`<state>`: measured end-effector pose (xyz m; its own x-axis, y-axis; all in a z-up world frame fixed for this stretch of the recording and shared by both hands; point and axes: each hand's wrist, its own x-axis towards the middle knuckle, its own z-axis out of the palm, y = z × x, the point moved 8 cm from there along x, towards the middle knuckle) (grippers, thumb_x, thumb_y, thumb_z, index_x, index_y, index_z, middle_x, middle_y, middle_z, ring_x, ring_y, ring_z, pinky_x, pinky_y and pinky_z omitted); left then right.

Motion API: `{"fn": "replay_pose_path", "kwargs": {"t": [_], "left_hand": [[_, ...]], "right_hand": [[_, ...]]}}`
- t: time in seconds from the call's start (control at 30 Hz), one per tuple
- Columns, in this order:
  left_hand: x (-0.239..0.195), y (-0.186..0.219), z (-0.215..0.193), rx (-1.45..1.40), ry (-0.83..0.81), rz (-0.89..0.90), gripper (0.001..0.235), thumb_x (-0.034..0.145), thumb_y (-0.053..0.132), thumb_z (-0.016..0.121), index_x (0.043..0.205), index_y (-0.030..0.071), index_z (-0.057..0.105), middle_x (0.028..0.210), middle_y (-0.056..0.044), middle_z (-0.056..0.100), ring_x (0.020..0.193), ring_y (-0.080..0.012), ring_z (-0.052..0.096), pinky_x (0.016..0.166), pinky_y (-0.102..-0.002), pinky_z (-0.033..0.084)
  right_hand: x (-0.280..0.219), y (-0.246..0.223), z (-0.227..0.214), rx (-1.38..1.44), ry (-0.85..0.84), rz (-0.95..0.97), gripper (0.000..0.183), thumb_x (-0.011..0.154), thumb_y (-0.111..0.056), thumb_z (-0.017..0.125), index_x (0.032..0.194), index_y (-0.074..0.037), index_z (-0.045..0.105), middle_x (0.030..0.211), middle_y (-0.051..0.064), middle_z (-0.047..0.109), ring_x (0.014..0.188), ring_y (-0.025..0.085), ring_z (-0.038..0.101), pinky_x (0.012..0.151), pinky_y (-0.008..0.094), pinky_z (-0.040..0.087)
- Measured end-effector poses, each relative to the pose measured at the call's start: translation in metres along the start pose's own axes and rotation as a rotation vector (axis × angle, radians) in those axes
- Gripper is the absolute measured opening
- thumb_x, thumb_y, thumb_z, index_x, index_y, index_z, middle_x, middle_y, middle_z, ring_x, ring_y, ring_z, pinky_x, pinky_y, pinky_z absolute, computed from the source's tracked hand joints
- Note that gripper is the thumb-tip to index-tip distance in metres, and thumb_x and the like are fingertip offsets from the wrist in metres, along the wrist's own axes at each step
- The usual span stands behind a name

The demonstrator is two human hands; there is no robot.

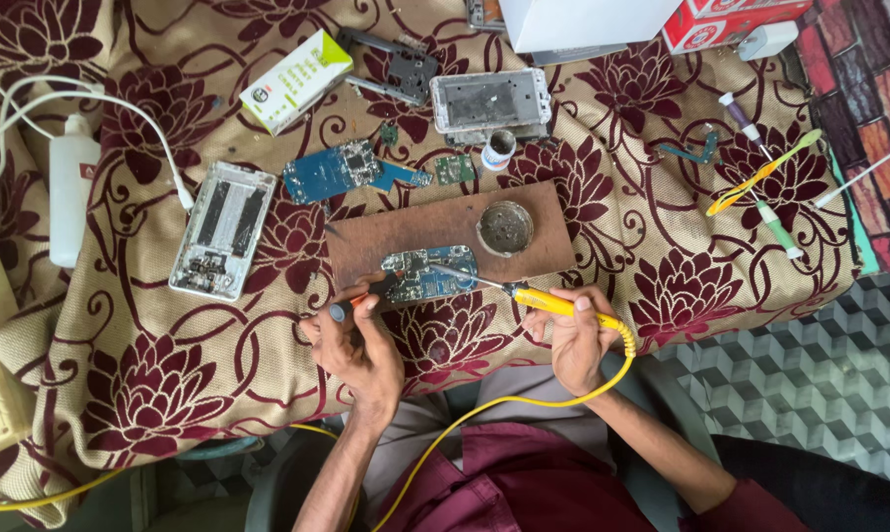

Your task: The person uses a soldering iron and a screwdriver to work on a small blue circuit board. They repeatedly apply the soldering iron to various points on the board while holding it steady with the other hand.

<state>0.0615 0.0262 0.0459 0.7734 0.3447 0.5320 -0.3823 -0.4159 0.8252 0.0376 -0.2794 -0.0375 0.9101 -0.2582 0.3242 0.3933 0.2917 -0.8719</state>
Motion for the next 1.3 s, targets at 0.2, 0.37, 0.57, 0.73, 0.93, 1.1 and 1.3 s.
{"fn": "replay_pose_path", "kwargs": {"t": [0.2, 0.37, 0.57, 0.73, 0.93, 1.1, 1.3], "left_hand": [[0.001, 0.006, -0.002, 0.049, 0.019, 0.025, 0.009, 0.105, 0.006, 0.058, 0.102, 0.005, 0.067, 0.104, -0.005, 0.080, 0.082, -0.0080, 0.054, 0.090, -0.029, 0.033], [0.002, 0.008, -0.003, 0.062, 0.025, 0.025, 0.008, 0.104, 0.006, 0.060, 0.102, 0.006, 0.067, 0.103, -0.004, 0.080, 0.081, -0.0076, 0.052, 0.087, -0.029, 0.033], [0.002, 0.011, -0.004, 0.090, 0.028, 0.041, 0.008, 0.104, 0.008, 0.059, 0.099, 0.008, 0.064, 0.100, -0.003, 0.080, 0.067, -0.0048, 0.054, 0.088, -0.031, 0.030], [-0.001, 0.012, -0.003, 0.112, 0.026, 0.091, 0.008, 0.105, 0.009, 0.059, 0.098, 0.008, 0.062, 0.101, -0.002, 0.079, 0.071, -0.0039, 0.061, 0.090, -0.032, 0.029], [-0.015, -0.001, -0.004, 0.137, 0.045, 0.133, 0.009, 0.102, 0.009, 0.060, 0.097, 0.007, 0.068, 0.096, -0.004, 0.081, 0.068, -0.0051, 0.057, 0.077, -0.028, 0.033], [-0.012, -0.023, -0.010, -0.322, 0.243, -0.001, 0.009, 0.108, 0.012, 0.057, 0.108, 0.005, 0.053, 0.103, -0.010, 0.077, 0.092, -0.0161, 0.077, 0.085, -0.030, 0.060], [-0.017, -0.015, -0.015, -0.167, 0.205, -0.181, 0.020, 0.109, 0.011, 0.051, 0.109, -0.008, 0.056, 0.097, -0.019, 0.076, 0.085, -0.0172, 0.070, 0.098, -0.027, 0.045]], "right_hand": [[0.001, 0.001, -0.003, 0.047, 0.023, 0.013, 0.034, 0.114, -0.026, 0.039, 0.112, 0.005, 0.054, 0.091, 0.027, 0.071, 0.062, 0.026, 0.068, 0.054, 0.032, 0.052], [0.000, 0.003, -0.005, 0.044, 0.076, 0.003, 0.034, 0.112, -0.025, 0.040, 0.110, 0.005, 0.054, 0.085, 0.024, 0.070, 0.061, 0.026, 0.068, 0.051, 0.032, 0.051], [0.000, 0.001, -0.003, 0.032, 0.060, -0.017, 0.035, 0.114, -0.025, 0.041, 0.112, 0.006, 0.056, 0.077, 0.020, 0.067, 0.060, 0.026, 0.067, 0.051, 0.032, 0.050], [0.003, -0.005, 0.001, 0.095, 0.058, -0.022, 0.035, 0.115, -0.026, 0.040, 0.114, 0.005, 0.057, 0.081, 0.020, 0.065, 0.062, 0.026, 0.067, 0.056, 0.034, 0.051], [0.009, -0.026, -0.004, -0.022, 0.085, -0.065, 0.036, 0.114, -0.028, 0.035, 0.115, 0.003, 0.053, 0.091, 0.025, 0.071, 0.064, 0.026, 0.067, 0.055, 0.034, 0.052], [0.011, -0.038, 0.000, -0.027, 0.037, -0.137, 0.037, 0.118, -0.028, 0.034, 0.120, 0.005, 0.052, 0.090, 0.026, 0.070, 0.068, 0.025, 0.065, 0.065, 0.036, 0.054], [0.017, -0.051, -0.002, -0.054, 0.019, -0.192, 0.041, 0.114, -0.034, 0.033, 0.122, 0.004, 0.047, 0.101, 0.029, 0.069, 0.072, 0.029, 0.067, 0.066, 0.036, 0.055]]}}
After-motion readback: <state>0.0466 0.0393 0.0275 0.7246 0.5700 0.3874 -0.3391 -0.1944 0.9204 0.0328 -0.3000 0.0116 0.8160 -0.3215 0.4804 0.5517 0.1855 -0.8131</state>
